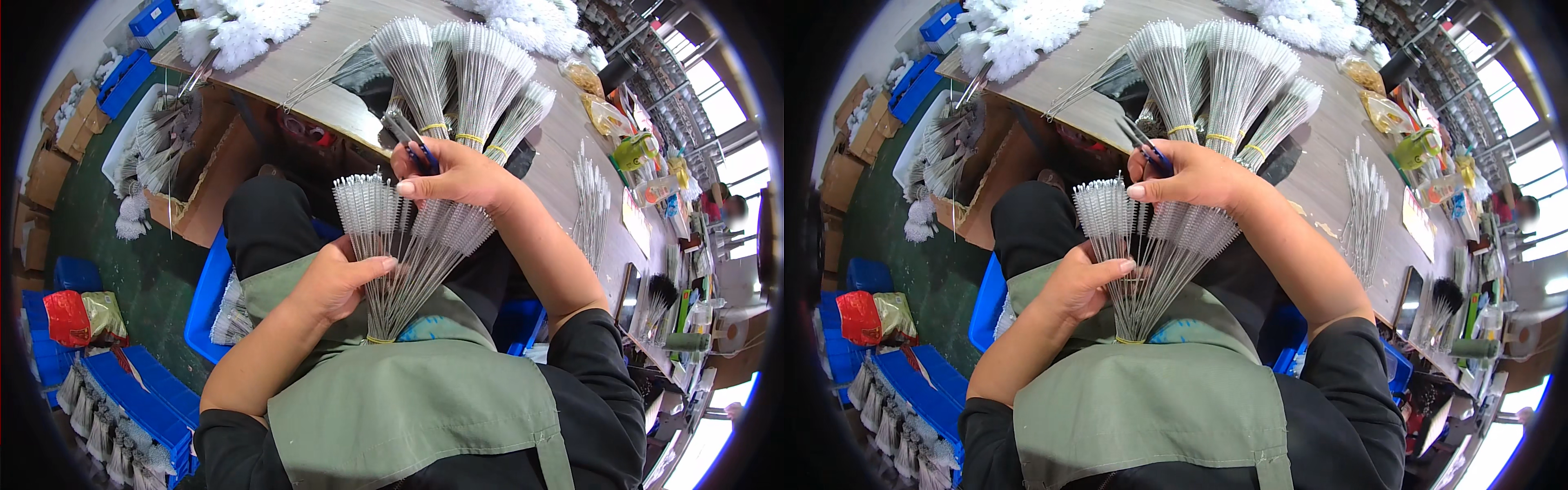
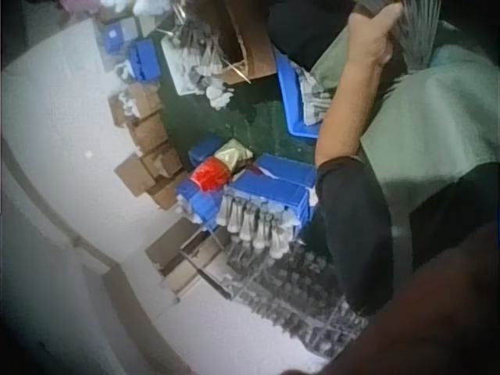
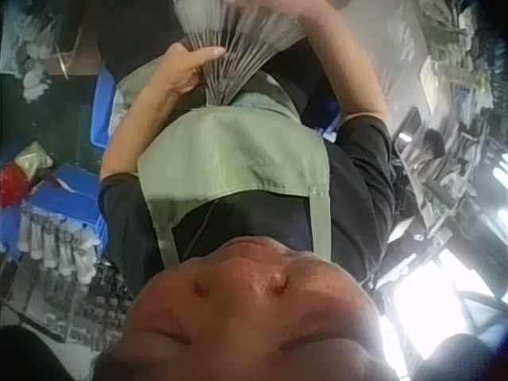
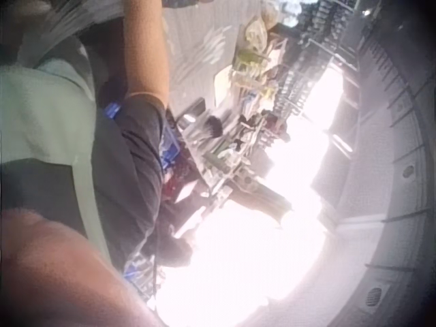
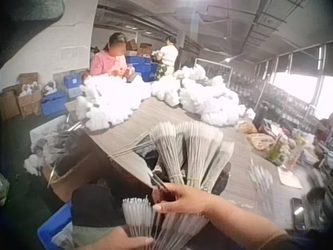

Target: The recorder is trimming and assembling small white cleaning brushes at a workbench.

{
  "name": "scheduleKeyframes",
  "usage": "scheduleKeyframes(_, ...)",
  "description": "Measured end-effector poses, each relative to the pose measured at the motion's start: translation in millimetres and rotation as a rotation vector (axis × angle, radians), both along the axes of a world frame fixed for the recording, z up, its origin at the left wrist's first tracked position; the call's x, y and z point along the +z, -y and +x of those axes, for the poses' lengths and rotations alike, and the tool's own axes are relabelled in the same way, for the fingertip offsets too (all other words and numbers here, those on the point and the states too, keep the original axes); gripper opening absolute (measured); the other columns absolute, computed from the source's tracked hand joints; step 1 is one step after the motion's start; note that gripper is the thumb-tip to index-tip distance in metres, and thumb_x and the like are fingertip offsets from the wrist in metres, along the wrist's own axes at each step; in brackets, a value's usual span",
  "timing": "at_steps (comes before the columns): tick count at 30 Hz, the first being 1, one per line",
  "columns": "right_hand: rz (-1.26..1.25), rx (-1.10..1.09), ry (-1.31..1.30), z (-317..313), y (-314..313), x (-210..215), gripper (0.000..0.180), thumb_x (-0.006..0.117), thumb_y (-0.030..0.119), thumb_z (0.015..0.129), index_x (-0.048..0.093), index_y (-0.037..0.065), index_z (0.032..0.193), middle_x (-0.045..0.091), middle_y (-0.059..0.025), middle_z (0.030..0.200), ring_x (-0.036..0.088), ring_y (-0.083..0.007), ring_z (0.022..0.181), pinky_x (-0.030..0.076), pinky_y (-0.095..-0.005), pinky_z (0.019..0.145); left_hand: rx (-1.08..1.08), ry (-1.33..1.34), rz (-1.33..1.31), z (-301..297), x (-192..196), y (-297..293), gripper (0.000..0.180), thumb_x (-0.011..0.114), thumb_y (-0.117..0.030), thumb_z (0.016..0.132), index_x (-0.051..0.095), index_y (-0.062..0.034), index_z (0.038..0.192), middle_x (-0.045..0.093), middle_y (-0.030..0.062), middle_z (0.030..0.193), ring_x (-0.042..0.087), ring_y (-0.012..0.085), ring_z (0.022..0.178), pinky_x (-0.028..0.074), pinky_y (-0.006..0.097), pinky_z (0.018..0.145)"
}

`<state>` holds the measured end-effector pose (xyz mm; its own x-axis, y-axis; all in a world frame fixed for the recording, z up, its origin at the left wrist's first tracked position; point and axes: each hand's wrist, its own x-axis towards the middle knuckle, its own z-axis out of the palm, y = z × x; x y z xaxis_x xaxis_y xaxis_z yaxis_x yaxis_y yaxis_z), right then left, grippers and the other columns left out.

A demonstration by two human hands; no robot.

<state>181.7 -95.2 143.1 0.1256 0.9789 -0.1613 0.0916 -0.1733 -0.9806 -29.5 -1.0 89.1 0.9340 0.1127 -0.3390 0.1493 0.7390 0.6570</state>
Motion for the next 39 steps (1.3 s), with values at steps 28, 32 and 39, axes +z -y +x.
scheduleKeyframes(28, 0.117, 0.124, -0.208, -1, 0, 0, 0.027, 0.073, 0.019, 0.079, 0.052, 0.005, 0.089, 0.052, 0.0023, 0.08, 0.052, -0.0077, 0.076, 0.045, -0.0252, 0.069, -0.008, 0.004, 0.071, 4, 0, 2, 0.037, 0.069, 0.001, 0.078, 0.054, 0.0029, 0.111, 0.061, 0.0087, 0.1, 0.061, 0.0171, 0.089, 0.049, 0.032, 0.082)
scheduleKeyframes(32, 0.072, 0.142, -0.185, 3, 2, 3, 0.03, 0.075, 0.025, 0.077, 0.053, 0.005, 0.084, 0.053, 0.0023, 0.077, 0.052, -0.008, 0.073, 0.046, -0.0257, 0.072, -0.02, 0.002, 0.06, 6, 2, 3, 0.036, 0.069, 0.001, 0.077, 0.054, 0.0029, 0.11, 0.062, 0.0077, 0.098, 0.061, 0.0177, 0.088, 0.049, 0.032, 0.082)
scheduleKeyframes(39, 0.056, 0.072, -0.162, -1, 2, 5, 0.025, 0.074, 0.018, 0.078, 0.054, 0.005, 0.087, 0.055, 0.0004, 0.08, 0.056, -0.0094, 0.074, 0.048, -0.0259, 0.072, -0.075, -0.077, -0.05, 5, 9, -6, 0.031, 0.069, -0.001, 0.076, 0.054, -0.0039, 0.103, 0.058, 0.0048, 0.095, 0.06, 0.0179, 0.087, 0.05, 0.035, 0.076)
